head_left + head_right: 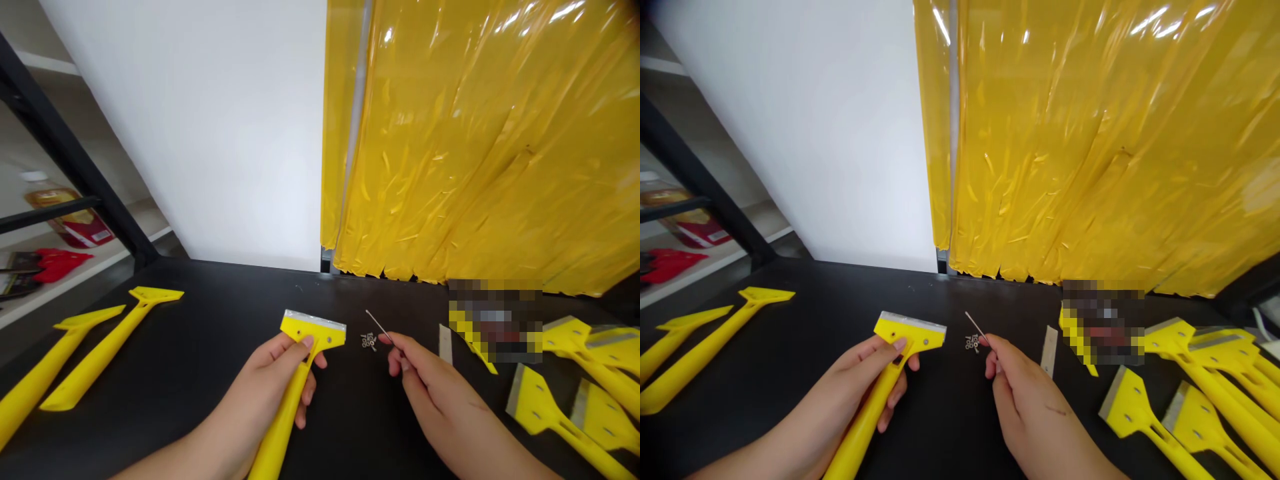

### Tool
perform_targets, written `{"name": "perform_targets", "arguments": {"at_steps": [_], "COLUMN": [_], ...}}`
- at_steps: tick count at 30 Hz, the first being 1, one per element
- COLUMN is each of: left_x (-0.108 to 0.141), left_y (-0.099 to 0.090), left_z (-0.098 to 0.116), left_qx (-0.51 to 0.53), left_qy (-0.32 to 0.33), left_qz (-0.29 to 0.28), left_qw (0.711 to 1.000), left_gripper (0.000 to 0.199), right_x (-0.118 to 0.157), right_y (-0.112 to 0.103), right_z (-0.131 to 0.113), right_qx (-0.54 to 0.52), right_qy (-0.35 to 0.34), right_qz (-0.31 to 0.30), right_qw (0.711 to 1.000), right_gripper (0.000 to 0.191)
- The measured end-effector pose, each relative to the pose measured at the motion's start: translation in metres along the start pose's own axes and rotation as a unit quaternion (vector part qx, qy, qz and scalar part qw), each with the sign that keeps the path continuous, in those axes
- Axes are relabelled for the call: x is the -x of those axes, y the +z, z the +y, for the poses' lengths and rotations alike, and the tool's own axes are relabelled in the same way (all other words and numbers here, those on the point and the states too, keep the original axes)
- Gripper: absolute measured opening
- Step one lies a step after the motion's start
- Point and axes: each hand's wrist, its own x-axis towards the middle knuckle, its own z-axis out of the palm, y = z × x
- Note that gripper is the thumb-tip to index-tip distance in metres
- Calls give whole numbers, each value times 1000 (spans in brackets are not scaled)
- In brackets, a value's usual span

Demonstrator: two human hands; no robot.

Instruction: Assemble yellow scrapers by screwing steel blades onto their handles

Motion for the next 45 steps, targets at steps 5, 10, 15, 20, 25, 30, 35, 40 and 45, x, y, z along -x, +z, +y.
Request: {"name": "perform_targets", "arguments": {"at_steps": [5,10,15,20,25,30,35,40,45], "left_x": [0,3,8,10,11,12,11,15,22], "left_y": [0,2,5,7,6,6,4,5,7], "left_z": [0,5,7,7,6,7,7,6,3], "left_qx": [17,32,47,40,34,23,31,46,85], "left_qy": [6,7,-7,-10,-9,-5,-7,9,29], "left_qz": [-1,9,15,25,-4,0,5,-5,-11], "left_qw": [1000,999,999,999,999,1000,999,999,996], "left_gripper": [33,35,33,32,35,36,35,42,37], "right_x": [-1,-1,1,1,-1,-2,3,3,1], "right_y": [-3,-1,9,12,0,-17,-21,-8,5], "right_z": [-6,-5,0,5,1,-13,-19,-18,-14], "right_qx": [47,108,218,206,118,-25,38,140,158], "right_qy": [-11,-30,-76,-95,-37,75,106,99,70], "right_qz": [-11,-52,-68,-70,-74,-117,-113,-82,-79], "right_qw": [999,992,971,971,990,990,987,982,982], "right_gripper": [34,43,58,56,44,55,14,16,26]}}
